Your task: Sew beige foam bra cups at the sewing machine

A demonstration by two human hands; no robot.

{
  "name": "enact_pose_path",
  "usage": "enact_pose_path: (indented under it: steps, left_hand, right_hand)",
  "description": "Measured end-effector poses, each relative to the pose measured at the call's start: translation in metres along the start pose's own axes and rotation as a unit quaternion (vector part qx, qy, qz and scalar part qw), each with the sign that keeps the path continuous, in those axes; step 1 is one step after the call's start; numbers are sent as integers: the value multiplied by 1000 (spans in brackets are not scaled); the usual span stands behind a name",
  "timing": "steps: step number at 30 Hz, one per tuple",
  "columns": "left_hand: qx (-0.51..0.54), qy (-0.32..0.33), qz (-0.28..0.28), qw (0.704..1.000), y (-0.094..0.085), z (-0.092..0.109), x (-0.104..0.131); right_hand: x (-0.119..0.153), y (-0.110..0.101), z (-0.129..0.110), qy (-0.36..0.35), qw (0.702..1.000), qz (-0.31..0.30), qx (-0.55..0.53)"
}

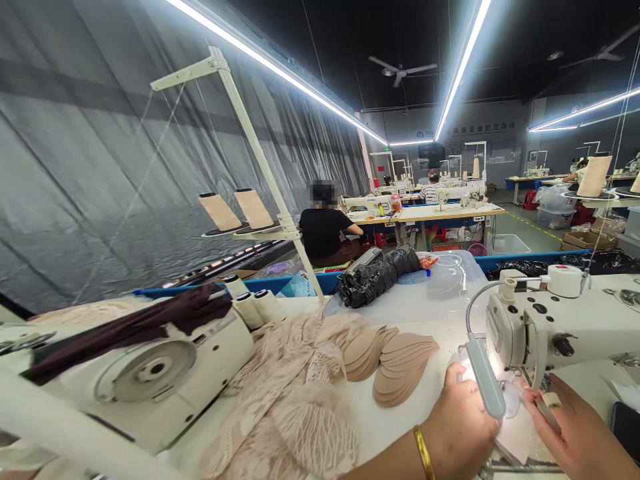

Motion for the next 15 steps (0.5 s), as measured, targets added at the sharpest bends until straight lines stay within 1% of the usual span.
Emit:
enact_pose_path:
  steps: [2, 5, 8, 9, 11, 13, 15]
  left_hand:
    - [0, -4, 16, 1000, -2, -1, 0]
    - [-2, 2, 14, 1000, -8, -2, -3]
    - [-3, -1, 23, 1000, -18, -3, -5]
    - [-2, -4, 27, 1000, -18, -3, -5]
    - [-1, -15, 27, 1000, -9, 2, -1]
    - [-8, -33, 30, 999, 10, 9, 6]
    - [-29, -69, 53, 996, 29, 15, 15]
  right_hand:
    - [1, 2, -1, 2, 1000, 3, 19]
    - [2, 5, -1, -13, 999, 12, 39]
    - [3, 2, -4, -40, 998, 39, 39]
    - [3, -1, -7, -47, 997, 44, 31]
    - [1, -7, -13, -59, 998, 26, -3]
    - [-3, -12, -23, -77, 996, -28, -42]
    - [-6, -15, -32, -99, 989, -87, -68]
Point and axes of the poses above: each hand's wrist, its own x-axis away from the middle knuckle, its own y-axis out of the palm, z = x × y, the point moved 6 cm from there along -x, towards the middle knuckle, and after that the axes turned 5 degrees about y, right-handed, at the moved point
